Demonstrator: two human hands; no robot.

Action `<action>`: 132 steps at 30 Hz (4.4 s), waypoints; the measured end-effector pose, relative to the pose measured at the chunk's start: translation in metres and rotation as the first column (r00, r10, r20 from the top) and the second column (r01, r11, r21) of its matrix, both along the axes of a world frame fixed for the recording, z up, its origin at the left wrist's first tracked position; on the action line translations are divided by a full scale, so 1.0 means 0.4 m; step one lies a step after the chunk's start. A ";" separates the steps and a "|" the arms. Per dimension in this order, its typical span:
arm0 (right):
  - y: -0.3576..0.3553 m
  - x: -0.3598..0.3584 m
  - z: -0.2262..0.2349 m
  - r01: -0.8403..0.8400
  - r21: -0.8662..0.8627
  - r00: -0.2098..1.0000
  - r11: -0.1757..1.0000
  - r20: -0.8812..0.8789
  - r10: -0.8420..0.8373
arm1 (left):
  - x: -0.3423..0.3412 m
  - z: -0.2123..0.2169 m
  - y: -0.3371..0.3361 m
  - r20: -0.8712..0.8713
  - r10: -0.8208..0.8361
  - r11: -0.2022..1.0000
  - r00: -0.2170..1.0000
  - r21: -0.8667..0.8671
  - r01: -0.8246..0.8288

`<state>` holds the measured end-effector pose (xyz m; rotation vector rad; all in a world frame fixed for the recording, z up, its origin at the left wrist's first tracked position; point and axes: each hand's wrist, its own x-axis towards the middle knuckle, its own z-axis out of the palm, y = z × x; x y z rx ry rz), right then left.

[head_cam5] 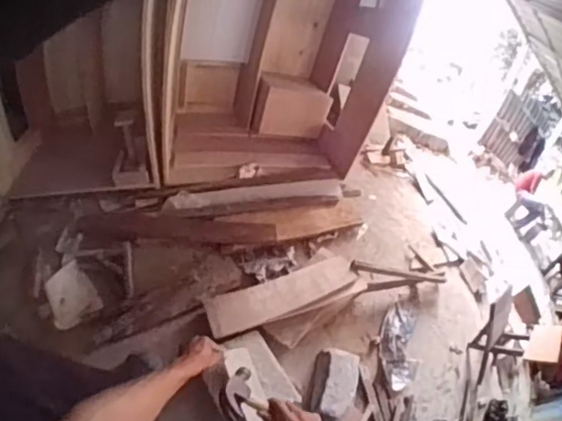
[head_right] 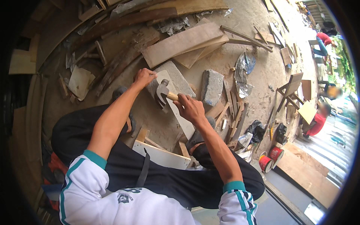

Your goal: The person sits on the floor and uses a hammer to drive nails into a small white wooden plank resting on a concrete block. They repeatedly adjust the plank and hammer multiple nails into it.

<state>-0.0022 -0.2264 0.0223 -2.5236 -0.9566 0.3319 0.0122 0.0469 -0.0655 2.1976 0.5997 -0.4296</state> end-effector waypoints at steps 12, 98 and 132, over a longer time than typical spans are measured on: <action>0.080 -0.076 -0.085 0.806 -0.192 0.000 0.559 -0.946 -0.324 | -0.011 -0.061 0.021 0.005 0.040 0.998 0.999 -0.041 -0.040; -0.008 0.037 0.109 0.133 -0.496 0.704 0.858 -0.562 -0.434 | -0.032 -0.137 -0.008 0.114 0.220 0.970 0.969 -0.128 -0.206; 0.308 0.069 0.098 -0.261 -0.750 0.958 0.607 -0.278 0.070 | -0.046 -0.113 -0.018 0.020 0.295 0.953 0.955 -0.086 -0.292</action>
